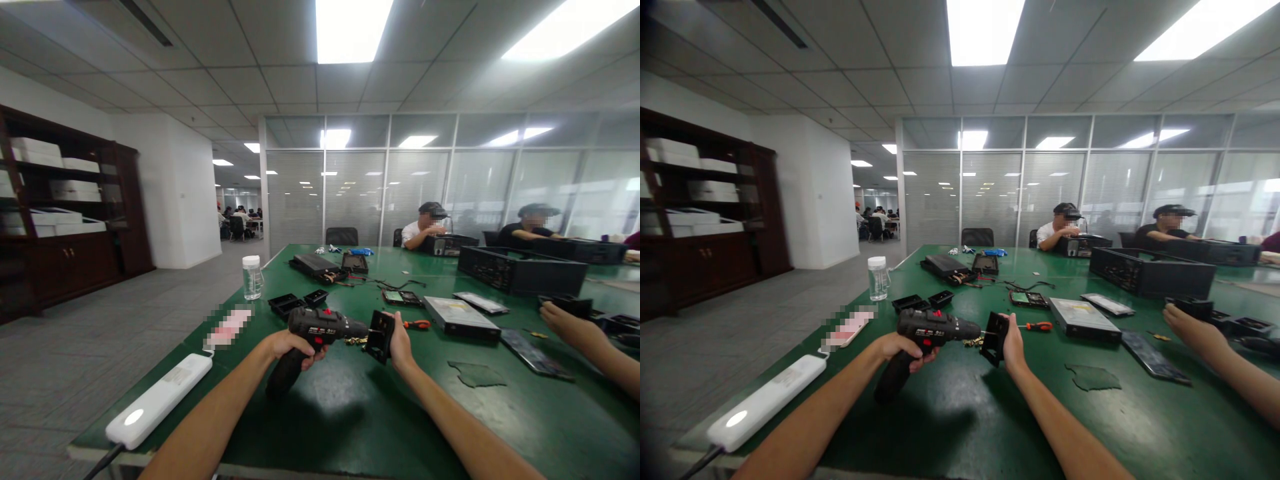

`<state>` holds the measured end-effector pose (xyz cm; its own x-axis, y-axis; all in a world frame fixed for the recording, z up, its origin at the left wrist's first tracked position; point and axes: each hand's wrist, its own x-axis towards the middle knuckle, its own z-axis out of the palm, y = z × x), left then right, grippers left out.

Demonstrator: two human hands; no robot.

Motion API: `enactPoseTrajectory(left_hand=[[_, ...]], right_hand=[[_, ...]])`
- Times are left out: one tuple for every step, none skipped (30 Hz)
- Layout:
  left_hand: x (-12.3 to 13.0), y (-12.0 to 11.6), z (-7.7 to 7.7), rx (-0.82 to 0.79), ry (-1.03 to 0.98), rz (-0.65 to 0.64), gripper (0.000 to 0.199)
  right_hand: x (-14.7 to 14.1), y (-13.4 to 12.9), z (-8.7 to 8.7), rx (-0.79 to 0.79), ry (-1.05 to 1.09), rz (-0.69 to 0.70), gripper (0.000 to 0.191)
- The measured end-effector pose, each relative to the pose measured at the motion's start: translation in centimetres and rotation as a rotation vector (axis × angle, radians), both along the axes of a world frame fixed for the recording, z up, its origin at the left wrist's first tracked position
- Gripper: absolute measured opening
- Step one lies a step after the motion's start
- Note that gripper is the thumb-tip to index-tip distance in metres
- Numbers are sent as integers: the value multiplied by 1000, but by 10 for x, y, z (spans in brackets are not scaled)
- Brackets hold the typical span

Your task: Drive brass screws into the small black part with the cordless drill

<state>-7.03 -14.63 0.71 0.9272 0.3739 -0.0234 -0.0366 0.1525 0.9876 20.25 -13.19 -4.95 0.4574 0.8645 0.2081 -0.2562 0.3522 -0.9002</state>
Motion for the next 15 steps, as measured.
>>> enactPoseTrajectory(left_hand=[[0,0,0,-1,2,0,36],[0,-1,1,1,4,1,36],[0,-1,1,4,7,3,37],[0,-2,2,7,10,6,37],[0,-2,2,9,11,9,37],[0,-3,3,11,12,13,37],[0,-3,3,10,12,15,37],[0,-3,3,8,13,16,36],[0,-3,3,5,12,16,36],[0,-3,3,2,11,16,36],[0,-3,3,1,10,17,36],[0,-3,2,-1,7,19,36],[0,-3,1,-2,5,22,37],[0,-2,1,-3,3,25,37],[0,-2,0,-5,3,27,37]], right_hand=[[0,-1,1,4,5,5,52],[-1,-1,1,8,9,8,52],[-1,-2,1,9,14,13,52],[-1,-2,2,7,19,17,52],[-2,-2,2,4,22,19,53],[-2,-3,3,2,22,19,53],[-2,-3,3,0,20,17,53],[-2,-3,3,-1,16,12,53],[-2,-3,3,-2,11,5,53],[-3,-3,3,-3,5,1,53],[-3,-4,4,-3,1,-1,52],[-3,-4,4,-3,-2,-2,52],[-3,-4,4,-3,-4,0,52],[-3,-4,4,-3,-6,0,52],[-3,-4,5,-2,-10,-1,52]])
